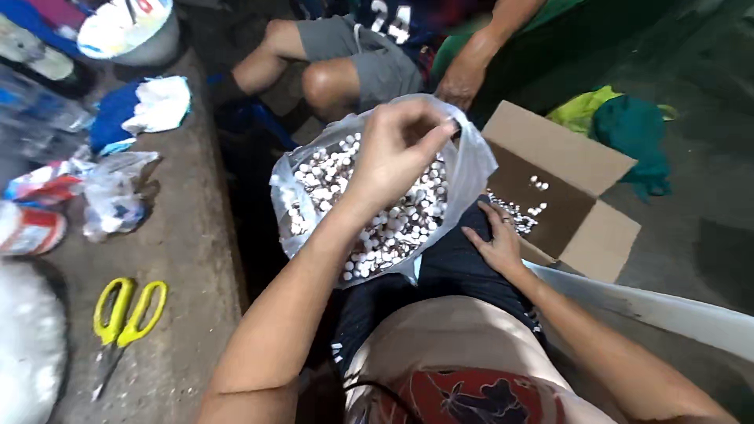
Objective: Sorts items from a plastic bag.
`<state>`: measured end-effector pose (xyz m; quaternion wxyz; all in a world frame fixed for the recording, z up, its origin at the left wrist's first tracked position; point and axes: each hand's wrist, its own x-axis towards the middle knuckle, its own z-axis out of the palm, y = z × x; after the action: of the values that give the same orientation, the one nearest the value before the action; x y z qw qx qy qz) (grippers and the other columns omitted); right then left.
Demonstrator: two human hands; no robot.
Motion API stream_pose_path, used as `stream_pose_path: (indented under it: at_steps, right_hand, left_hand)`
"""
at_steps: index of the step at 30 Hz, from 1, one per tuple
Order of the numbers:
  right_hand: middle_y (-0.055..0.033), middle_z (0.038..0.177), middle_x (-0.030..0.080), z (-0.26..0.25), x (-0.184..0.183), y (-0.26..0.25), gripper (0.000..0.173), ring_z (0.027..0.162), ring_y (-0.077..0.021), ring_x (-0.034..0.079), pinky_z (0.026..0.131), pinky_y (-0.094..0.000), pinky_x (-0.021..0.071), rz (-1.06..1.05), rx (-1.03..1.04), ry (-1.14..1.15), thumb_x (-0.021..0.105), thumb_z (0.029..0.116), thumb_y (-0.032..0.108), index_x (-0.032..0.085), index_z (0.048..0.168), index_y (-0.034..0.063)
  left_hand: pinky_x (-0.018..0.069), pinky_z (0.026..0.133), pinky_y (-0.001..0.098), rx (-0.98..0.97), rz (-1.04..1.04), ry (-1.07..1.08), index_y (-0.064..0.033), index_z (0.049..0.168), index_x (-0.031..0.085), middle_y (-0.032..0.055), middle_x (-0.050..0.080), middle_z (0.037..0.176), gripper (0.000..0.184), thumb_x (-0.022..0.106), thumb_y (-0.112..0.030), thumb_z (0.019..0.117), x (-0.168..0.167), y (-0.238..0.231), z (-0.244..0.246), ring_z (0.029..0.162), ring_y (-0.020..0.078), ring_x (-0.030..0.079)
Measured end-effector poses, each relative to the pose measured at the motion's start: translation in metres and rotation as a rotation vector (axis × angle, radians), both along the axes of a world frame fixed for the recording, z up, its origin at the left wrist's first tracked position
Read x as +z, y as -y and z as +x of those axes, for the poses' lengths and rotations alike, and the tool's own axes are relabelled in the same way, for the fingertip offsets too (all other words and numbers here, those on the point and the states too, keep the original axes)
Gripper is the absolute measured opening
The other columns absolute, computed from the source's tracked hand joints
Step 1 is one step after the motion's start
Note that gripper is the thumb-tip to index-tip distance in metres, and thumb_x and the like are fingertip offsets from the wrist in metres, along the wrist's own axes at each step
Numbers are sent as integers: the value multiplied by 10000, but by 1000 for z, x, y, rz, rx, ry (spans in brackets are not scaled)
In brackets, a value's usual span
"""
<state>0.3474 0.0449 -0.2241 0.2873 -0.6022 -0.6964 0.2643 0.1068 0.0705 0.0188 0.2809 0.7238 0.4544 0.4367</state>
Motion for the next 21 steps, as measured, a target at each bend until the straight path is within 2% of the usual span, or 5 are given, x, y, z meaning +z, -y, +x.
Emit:
stream_pose_path:
  at_steps: [4, 10, 13, 15, 21]
  right_hand:
    - [-310, 1484, 481, -1, 1, 0, 733, 1357, -528, 459, 1095, -669, 364, 22, 5, 4, 663, 905, 480, 547, 1450, 5]
    - [-322, 1485, 475, -2, 1, -1, 738, 1360, -528, 458, 1102, -652, 362, 34, 1, 19, 650, 904, 483, 545, 1449, -4]
    - [-325, 1465, 493, -2, 0, -1, 737, 1348, -518, 476, 1099, -635, 376, 47, 4, 15, 650, 898, 486, 556, 1436, -9]
    - [-324, 1471, 486, -1, 0, -2, 740, 1353, -516, 469, 1102, -635, 371, 39, 6, 9, 650, 900, 486, 553, 1438, -12]
    - [-333, 1471, 484, 0, 0, -1, 753, 1357, -523, 465, 1109, -642, 360, 44, 5, 13, 635, 902, 500, 549, 1439, -20]
  left_hand:
    - [552, 841, 436, 110, -366, -461, 39, 1032, 722, 170, 710, 966, 130, 669, -46, 949, -42, 12, -52, 876, 244, 685]
    - [492, 947, 566, 336, -378, -522, 60, 1183, 681, 253, 686, 1113, 256, 613, -42, 958, -68, -7, -62, 1053, 391, 660]
    - [488, 974, 566, 224, -493, -560, 20, 1232, 681, 240, 669, 1180, 336, 715, -56, 907, -79, -17, -59, 1101, 387, 640]
    - [491, 966, 534, 216, -455, -497, 32, 1078, 733, 237, 681, 1109, 212, 746, -91, 906, -92, -18, -56, 1069, 364, 646]
    - [501, 818, 288, 367, -447, 131, 42, 974, 662, 75, 649, 939, 107, 665, -64, 969, -76, -10, -60, 856, 88, 596]
